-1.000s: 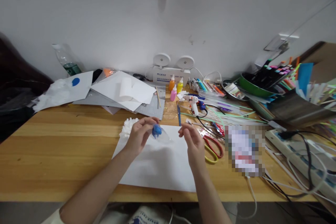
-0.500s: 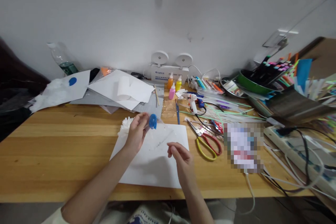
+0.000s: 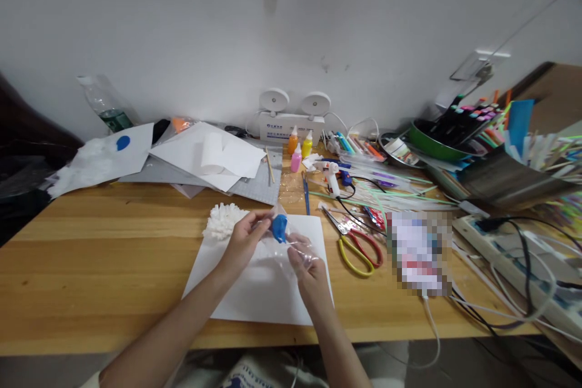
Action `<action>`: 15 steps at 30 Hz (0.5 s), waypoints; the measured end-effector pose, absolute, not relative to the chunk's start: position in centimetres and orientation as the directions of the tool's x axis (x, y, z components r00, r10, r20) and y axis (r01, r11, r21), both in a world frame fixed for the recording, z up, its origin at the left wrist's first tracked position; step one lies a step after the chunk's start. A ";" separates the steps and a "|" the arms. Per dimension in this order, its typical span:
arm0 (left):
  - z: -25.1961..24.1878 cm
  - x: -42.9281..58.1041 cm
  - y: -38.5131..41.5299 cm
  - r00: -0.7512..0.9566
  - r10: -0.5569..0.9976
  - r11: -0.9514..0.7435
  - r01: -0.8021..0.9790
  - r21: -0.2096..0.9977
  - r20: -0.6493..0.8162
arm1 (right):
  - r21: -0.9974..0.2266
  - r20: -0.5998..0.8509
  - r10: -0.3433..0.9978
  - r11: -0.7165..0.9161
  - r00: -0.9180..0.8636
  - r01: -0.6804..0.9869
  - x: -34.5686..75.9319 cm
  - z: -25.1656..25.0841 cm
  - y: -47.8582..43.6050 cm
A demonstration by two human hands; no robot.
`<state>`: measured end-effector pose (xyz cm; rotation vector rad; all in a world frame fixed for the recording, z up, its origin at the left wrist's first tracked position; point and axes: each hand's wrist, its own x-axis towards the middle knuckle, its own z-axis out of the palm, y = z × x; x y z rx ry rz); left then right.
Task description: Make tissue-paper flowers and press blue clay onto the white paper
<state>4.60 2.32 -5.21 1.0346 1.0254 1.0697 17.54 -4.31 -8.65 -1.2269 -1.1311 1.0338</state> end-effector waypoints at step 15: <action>-5.1 4.0 2.1 0.245 0.957 0.180 -0.079 0.981 -0.156 | -0.993 0.057 0.982 0.074 0.178 -0.089 17.9 -8.8 -4.0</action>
